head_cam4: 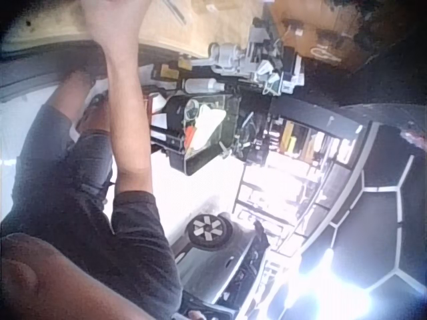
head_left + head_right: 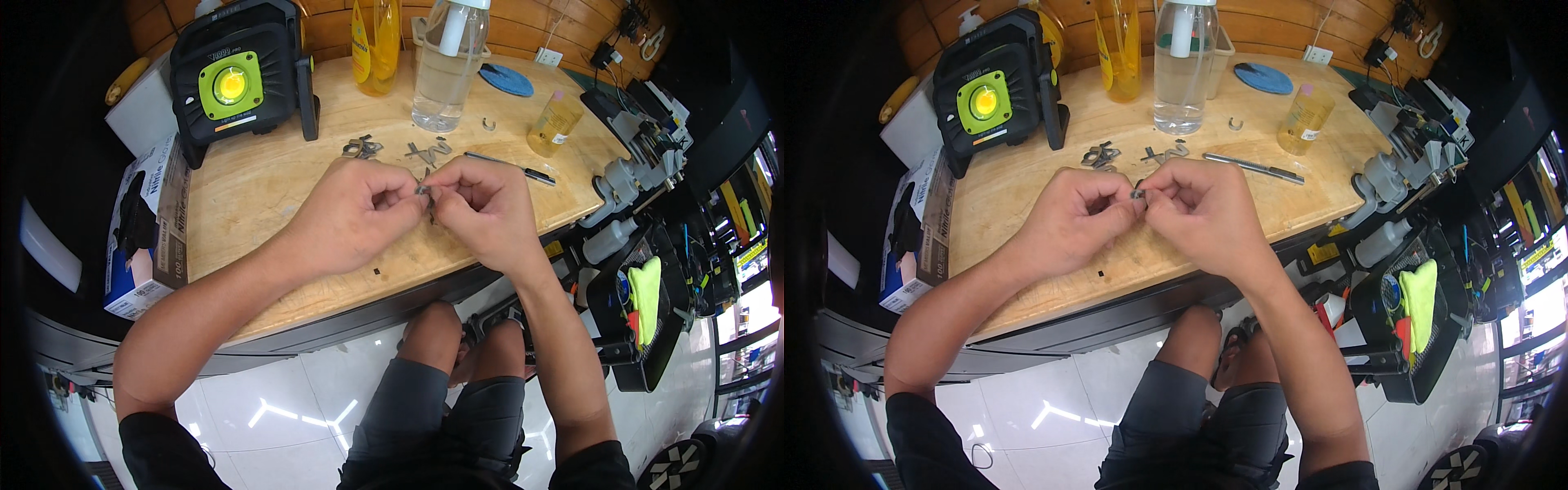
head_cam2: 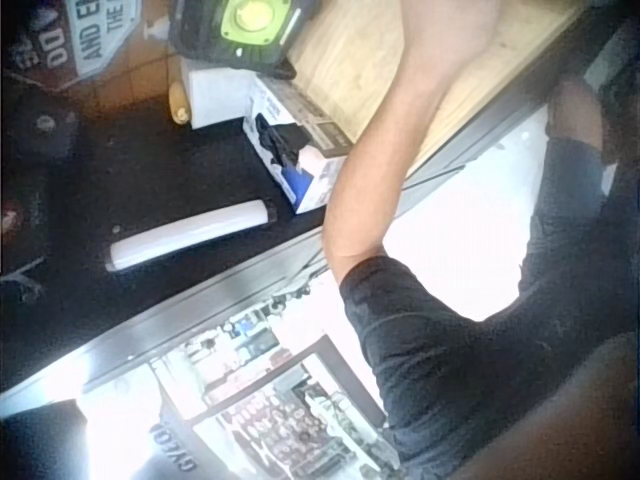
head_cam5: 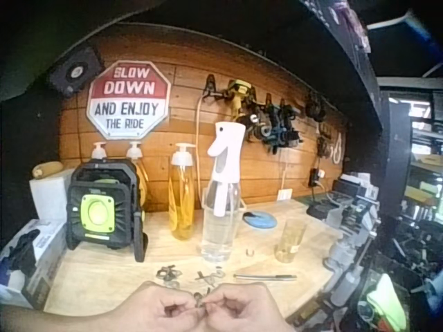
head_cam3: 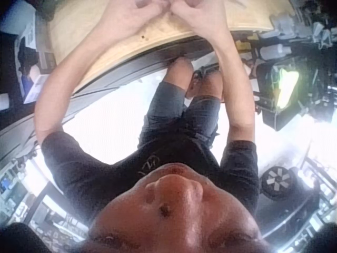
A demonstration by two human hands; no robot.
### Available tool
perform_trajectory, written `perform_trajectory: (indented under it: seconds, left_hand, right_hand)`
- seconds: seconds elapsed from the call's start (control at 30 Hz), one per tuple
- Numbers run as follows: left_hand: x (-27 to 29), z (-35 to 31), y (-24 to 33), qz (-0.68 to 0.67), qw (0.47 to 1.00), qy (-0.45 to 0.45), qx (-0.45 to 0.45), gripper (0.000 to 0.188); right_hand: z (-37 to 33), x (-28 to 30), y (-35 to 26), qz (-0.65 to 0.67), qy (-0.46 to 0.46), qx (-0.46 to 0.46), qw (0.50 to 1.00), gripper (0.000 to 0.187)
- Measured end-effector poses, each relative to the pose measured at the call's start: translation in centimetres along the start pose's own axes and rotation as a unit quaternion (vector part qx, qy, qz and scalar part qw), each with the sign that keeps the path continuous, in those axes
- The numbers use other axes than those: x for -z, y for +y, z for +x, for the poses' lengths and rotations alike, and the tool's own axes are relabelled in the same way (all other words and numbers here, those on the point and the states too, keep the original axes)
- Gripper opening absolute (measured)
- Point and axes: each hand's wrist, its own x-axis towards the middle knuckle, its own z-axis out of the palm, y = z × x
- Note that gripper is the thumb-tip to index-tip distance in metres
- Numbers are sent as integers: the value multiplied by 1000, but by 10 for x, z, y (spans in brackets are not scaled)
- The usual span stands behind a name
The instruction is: The person assembles small metal parts on a wooden workbench, using a utility knife to scrape or adjust edges. They repeatedly pick up, align, and connect small metallic components, occasionally placing them back on the table.
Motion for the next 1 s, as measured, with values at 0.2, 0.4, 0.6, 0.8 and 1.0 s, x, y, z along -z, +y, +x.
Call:
perform_trajectory:
  seconds: [0.2,0.4,0.6,0.8,1.0]
  left_hand:
    - [12,8,-1,-121,991,-44,36,25]
    - [11,10,-1,-106,993,-33,36,26]
    - [6,8,1,-92,995,4,39,28]
    - [6,8,-3,-68,997,-10,27,30]
    - [15,9,-2,-79,993,-85,20,31]
  right_hand:
    - [-1,-3,-9,71,49,-15,996,15]
    - [1,-1,13,-63,73,119,988,13]
    - [-1,-6,8,-163,94,146,971,12]
    - [-3,-7,5,-234,77,181,952,9]
    - [-5,-4,0,-312,37,259,913,12]
